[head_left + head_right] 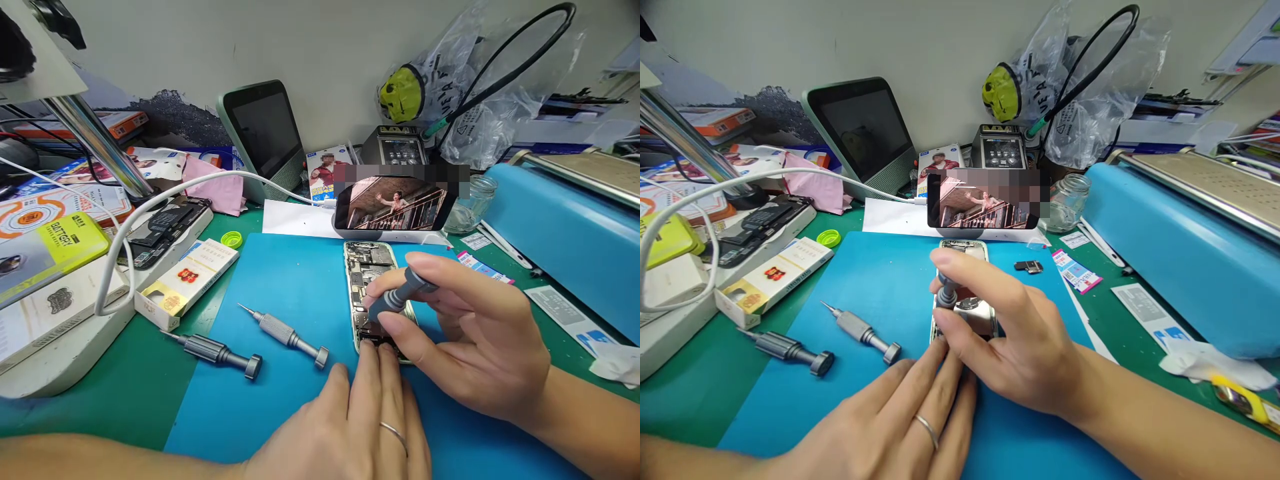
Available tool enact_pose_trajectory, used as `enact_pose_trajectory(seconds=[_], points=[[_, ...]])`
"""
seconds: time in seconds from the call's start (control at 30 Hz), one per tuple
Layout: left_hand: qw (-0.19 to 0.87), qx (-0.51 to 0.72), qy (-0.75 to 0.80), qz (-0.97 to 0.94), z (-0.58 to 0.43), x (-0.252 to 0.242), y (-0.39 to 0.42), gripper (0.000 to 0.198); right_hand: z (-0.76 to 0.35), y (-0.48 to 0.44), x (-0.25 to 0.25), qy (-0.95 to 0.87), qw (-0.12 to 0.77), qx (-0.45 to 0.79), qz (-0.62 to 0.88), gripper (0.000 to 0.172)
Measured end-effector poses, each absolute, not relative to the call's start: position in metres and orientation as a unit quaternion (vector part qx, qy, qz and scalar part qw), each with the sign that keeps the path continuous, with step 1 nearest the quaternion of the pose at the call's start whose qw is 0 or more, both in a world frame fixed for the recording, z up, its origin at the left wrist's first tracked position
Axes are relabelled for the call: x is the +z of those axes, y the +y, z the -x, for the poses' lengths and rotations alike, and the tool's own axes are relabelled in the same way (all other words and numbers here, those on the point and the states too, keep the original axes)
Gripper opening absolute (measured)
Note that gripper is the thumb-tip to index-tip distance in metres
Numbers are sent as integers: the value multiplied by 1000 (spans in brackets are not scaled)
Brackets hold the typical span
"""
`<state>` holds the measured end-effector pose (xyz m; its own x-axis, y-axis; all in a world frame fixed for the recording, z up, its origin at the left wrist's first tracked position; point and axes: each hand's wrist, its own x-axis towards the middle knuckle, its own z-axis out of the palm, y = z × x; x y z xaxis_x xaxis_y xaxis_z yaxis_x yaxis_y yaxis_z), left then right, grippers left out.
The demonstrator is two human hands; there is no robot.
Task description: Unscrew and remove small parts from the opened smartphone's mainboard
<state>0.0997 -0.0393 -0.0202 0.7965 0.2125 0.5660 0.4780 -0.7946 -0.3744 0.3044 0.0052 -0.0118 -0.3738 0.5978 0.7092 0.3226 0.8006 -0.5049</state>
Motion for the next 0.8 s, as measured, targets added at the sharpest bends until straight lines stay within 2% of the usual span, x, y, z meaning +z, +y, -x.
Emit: enact_pose_trajectory(seconds=[0.5,0.7,0.8], points=[[254,-221,-157,928,-94,-30,-37,31,-305,2,-5,-809,482,133,308,84],[256,-233,-171,922,-91,-40,-40,36,-305,1,-1,-823,482,122,274,86],[258,-246,-171,918,-91,-46,-42,32,-303,1,1,-836,474,105,254,85]])
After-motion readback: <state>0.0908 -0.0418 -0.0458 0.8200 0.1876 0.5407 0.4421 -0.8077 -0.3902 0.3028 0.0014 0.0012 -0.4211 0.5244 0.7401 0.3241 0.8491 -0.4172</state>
